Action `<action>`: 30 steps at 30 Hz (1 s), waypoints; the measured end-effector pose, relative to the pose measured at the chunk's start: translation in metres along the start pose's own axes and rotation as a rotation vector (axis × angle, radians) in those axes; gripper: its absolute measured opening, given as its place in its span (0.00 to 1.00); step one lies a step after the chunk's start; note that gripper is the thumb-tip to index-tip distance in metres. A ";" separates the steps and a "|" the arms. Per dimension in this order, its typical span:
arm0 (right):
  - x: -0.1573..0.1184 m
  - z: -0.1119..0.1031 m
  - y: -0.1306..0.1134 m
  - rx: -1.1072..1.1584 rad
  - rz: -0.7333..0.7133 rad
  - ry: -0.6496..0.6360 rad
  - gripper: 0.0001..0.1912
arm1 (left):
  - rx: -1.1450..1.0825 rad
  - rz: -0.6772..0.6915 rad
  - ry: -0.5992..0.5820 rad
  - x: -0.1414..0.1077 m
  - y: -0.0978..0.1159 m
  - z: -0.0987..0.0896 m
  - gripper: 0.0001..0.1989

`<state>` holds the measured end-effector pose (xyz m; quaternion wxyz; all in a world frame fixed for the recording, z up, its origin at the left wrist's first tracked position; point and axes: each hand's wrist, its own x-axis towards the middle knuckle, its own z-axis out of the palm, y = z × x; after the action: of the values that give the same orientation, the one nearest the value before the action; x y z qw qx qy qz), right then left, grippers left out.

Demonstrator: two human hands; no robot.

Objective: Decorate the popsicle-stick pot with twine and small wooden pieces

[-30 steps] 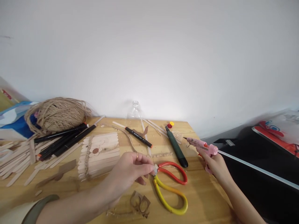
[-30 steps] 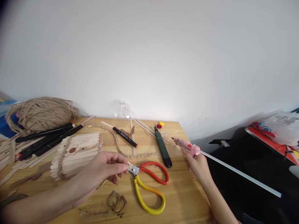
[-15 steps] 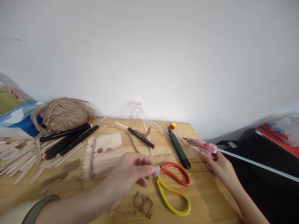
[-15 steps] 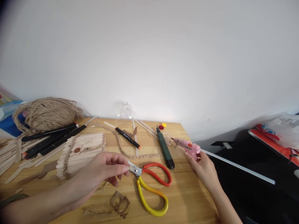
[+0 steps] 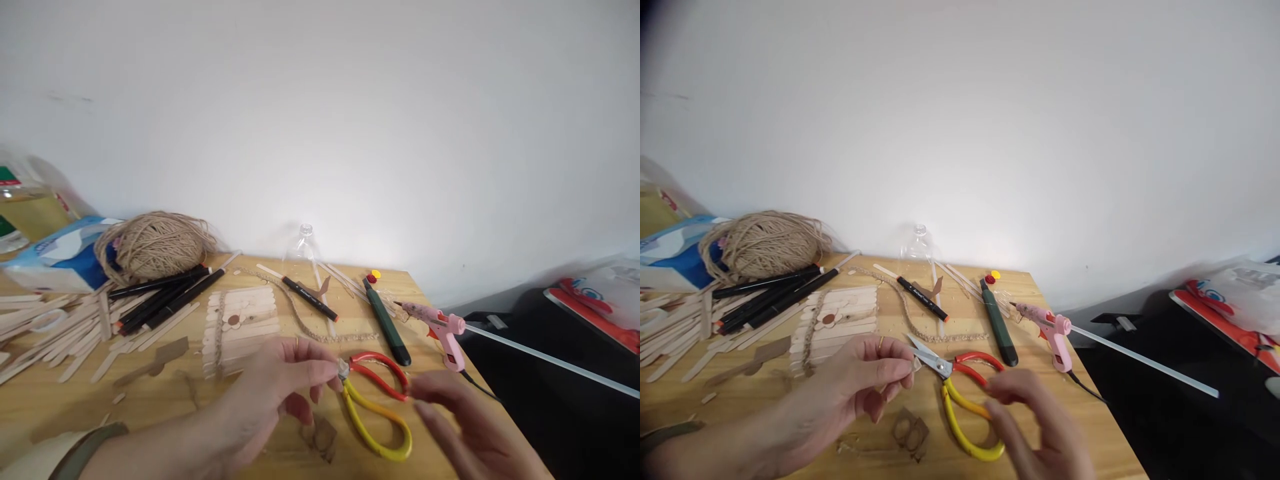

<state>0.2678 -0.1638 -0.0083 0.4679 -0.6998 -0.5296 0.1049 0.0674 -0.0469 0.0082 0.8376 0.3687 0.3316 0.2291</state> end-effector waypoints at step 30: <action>0.023 0.089 -0.056 0.116 -0.741 -0.002 0.16 | -0.428 -0.114 -0.143 -0.017 0.002 -0.027 0.15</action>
<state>0.1841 -0.0958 -0.0058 0.5123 -0.4329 -0.7406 -0.0410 0.0360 -0.0433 0.0028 0.9297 0.1785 0.2357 0.2197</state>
